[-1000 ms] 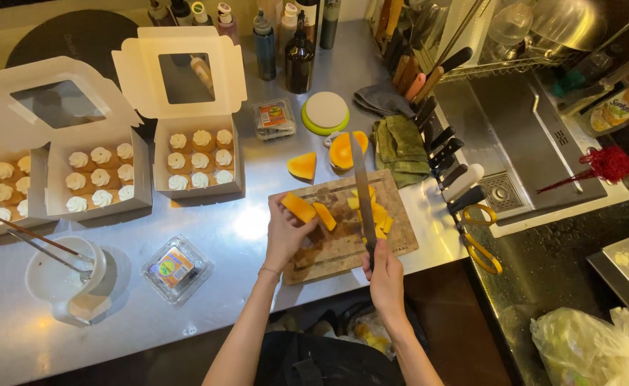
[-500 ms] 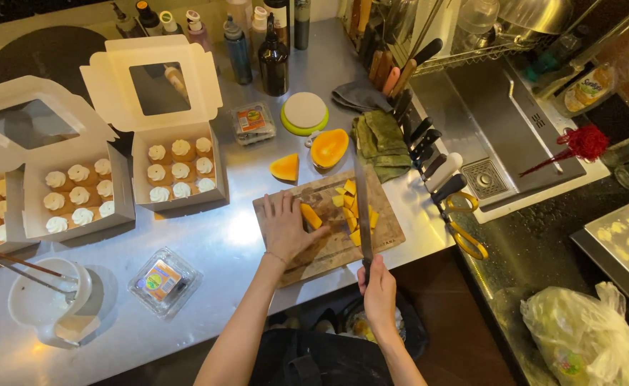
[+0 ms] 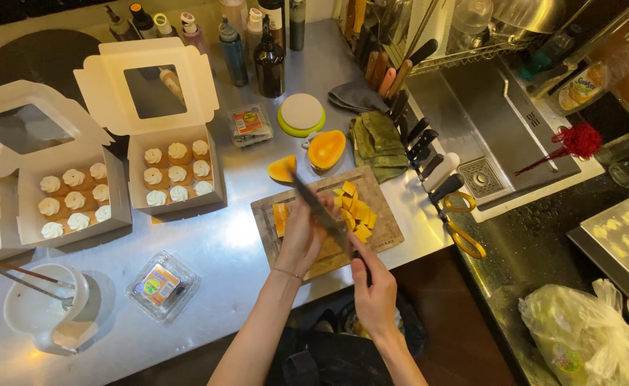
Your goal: Cutting mango into pieces, glazing them, and placing them onto cupcakes in display boxes.
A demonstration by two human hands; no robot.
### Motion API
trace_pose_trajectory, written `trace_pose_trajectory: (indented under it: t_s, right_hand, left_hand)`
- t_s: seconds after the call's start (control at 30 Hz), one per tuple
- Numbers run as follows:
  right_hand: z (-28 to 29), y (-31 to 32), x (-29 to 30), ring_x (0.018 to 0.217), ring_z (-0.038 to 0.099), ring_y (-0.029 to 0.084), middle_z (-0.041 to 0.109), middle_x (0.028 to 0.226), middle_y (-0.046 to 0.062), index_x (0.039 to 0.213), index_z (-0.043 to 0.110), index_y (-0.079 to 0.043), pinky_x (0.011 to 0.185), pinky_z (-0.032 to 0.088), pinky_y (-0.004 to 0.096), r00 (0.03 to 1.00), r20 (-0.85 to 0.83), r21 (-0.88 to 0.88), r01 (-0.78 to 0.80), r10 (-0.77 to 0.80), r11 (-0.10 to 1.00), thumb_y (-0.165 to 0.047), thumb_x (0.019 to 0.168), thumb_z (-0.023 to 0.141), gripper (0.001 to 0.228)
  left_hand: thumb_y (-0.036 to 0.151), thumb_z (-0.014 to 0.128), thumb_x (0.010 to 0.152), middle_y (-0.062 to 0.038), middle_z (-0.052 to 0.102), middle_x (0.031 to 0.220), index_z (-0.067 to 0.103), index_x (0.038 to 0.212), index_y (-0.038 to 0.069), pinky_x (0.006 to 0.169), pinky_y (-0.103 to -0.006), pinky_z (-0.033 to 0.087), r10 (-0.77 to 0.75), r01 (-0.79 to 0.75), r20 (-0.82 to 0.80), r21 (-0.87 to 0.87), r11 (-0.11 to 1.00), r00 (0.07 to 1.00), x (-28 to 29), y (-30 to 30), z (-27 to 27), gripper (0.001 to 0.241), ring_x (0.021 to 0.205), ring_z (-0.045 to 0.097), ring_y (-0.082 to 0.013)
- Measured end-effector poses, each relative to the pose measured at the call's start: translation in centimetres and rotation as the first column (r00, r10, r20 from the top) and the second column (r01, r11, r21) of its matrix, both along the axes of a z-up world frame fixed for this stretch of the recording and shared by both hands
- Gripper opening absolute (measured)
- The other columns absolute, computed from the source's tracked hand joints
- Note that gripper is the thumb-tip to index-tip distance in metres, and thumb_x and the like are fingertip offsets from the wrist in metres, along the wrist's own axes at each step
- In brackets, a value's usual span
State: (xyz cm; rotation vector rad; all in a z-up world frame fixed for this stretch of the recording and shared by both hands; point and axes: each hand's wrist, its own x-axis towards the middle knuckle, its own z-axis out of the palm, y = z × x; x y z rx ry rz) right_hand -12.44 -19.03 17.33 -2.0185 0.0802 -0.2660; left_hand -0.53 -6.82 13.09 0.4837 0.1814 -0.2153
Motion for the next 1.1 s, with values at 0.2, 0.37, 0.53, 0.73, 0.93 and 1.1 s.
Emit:
trace_pose_trajectory:
  t_s: [0.2, 0.37, 0.53, 0.73, 0.93, 1.1]
  right_hand:
    - [3.1, 1.6, 1.6, 0.067, 0.05, 0.019, 0.058, 0.08, 0.001, 0.138, 0.065, -0.014, 0.064, 0.044, 0.03, 0.953, 0.27, -0.48, 0.01, 0.137, 0.877, -0.034, 0.095, 0.063, 0.047]
    - [3.1, 1.3, 2.0, 0.069, 0.048, 0.017, 0.05, 0.079, -0.001, 0.139, 0.067, -0.02, 0.065, 0.042, 0.03, 0.942, 0.307, -0.585, 0.074, 0.136, 0.808, -0.035, 0.098, 0.061, 0.044]
    - [3.4, 1.0, 2.2, 0.068, 0.046, 0.018, 0.048, 0.079, 0.0, 0.138, 0.068, -0.021, 0.066, 0.041, 0.031, 0.94, 0.308, -0.617, 0.077, 0.15, 0.783, -0.035, 0.098, 0.061, 0.043]
    - [4.5, 0.7, 2.4, 0.072, 0.049, 0.017, 0.052, 0.081, 0.0, 0.14, 0.066, -0.022, 0.068, 0.043, 0.031, 0.94, 0.301, -0.624, 0.067, 0.161, 0.779, -0.037, 0.096, 0.063, 0.047]
    - [7.4, 0.7, 2.4, 0.065, 0.046, 0.016, 0.052, 0.076, 0.0, 0.134, 0.069, -0.015, 0.062, 0.042, 0.029, 0.95, 0.23, -0.482, -0.077, 0.211, 0.873, -0.029, 0.094, 0.066, 0.043]
    - [8.8, 0.6, 2.5, 0.067, 0.051, 0.017, 0.065, 0.083, 0.002, 0.142, 0.061, -0.011, 0.064, 0.045, 0.029, 0.941, 0.078, -0.385, -0.275, 0.328, 0.881, -0.035, 0.096, 0.059, 0.051]
  left_hand:
    - [0.032, 0.069, 0.098, -0.002, 0.06, 0.097, 0.059, 0.1, 0.018, 0.083, -0.0279, 0.055, -0.134, 0.079, -0.052, -0.58, 0.811, 0.99, -0.5, 0.6, 2.0, 0.017, 0.092, 0.062, -0.02]
    - [0.031, 0.062, 0.103, -0.003, 0.059, 0.099, 0.056, 0.101, 0.012, 0.089, -0.0258, 0.051, -0.074, 0.082, 0.037, -0.547, 0.833, 0.997, -1.5, 1.3, 5.1, 0.021, 0.095, 0.058, -0.0162]
    - [0.032, 0.062, 0.103, -0.002, 0.06, 0.1, 0.056, 0.1, 0.013, 0.09, -0.0263, 0.051, -0.07, 0.09, 0.057, -0.533, 0.842, 0.996, -1.7, 1.5, 5.1, 0.02, 0.097, 0.059, -0.0164]
    - [0.033, 0.062, 0.102, -0.004, 0.058, 0.099, 0.055, 0.102, 0.012, 0.085, -0.0281, 0.055, -0.099, 0.109, 0.048, -0.488, 0.866, 0.994, -2.1, 1.8, 6.6, 0.022, 0.093, 0.061, -0.0183]
    - [0.032, 0.06, 0.103, -0.004, 0.053, 0.096, 0.052, 0.1, 0.01, 0.082, -0.0243, 0.053, -0.109, 0.116, 0.042, -0.383, 0.916, 0.993, -2.8, 2.3, 8.9, 0.023, 0.086, 0.055, -0.0126]
    - [0.037, 0.06, 0.103, -0.002, 0.057, 0.09, 0.055, 0.099, 0.013, 0.089, -0.0296, 0.054, -0.112, 0.131, 0.089, -0.248, 0.96, 0.99, -3.3, 2.6, 9.7, 0.025, 0.093, 0.06, -0.0175]
